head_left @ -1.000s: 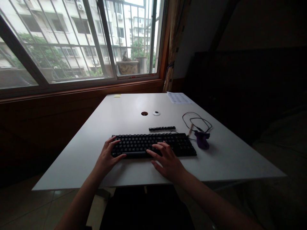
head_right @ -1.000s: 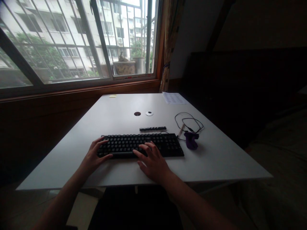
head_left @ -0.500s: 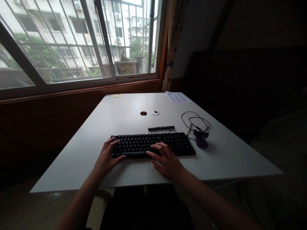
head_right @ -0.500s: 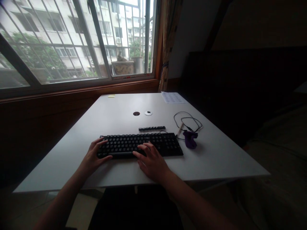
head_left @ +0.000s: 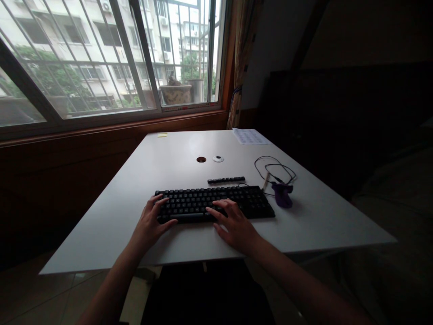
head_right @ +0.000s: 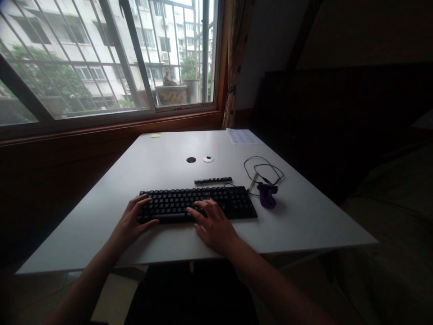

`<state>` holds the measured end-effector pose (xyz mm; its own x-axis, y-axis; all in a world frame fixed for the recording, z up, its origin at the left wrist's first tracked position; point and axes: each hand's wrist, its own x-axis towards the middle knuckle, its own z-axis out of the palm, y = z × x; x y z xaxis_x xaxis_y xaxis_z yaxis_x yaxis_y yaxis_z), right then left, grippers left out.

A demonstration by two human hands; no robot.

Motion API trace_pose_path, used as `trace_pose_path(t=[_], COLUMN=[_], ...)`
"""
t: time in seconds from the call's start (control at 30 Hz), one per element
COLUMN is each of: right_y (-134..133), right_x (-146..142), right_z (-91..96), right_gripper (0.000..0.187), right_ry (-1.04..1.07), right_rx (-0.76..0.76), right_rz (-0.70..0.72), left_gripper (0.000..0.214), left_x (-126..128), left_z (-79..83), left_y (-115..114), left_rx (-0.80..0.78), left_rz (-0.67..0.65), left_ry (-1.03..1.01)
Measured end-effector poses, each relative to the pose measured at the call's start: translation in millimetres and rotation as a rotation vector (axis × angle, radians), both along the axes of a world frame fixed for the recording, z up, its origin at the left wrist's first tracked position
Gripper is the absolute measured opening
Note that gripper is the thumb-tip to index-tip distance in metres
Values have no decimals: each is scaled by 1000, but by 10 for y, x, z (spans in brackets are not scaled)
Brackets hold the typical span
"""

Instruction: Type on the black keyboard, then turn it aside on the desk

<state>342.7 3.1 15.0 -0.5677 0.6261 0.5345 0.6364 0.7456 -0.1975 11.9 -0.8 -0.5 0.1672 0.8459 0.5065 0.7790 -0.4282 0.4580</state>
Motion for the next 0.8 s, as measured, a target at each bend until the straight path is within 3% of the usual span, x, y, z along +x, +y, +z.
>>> trace_pose_path(t=[0.2,0.4,0.6,0.8], right_y=[202,792,1442,1748], right_x=[79,160,7,-150], right_z=[72,275,330,258], right_gripper=[38,27,17,20], right_ry=[205,319,93,-48], right_rx=[-76,-109,-202,-236], right_rz=[-26,-73,-124,-69], left_gripper=[68,68,69,68], left_x=[4,23,28,40], left_z=[-13,-8,-2,9], left_y=[24,25,13,-7], left_rx=[-3,3,8,7], left_rz=[6,16,27,23], left_ry=[5,21,33,18])
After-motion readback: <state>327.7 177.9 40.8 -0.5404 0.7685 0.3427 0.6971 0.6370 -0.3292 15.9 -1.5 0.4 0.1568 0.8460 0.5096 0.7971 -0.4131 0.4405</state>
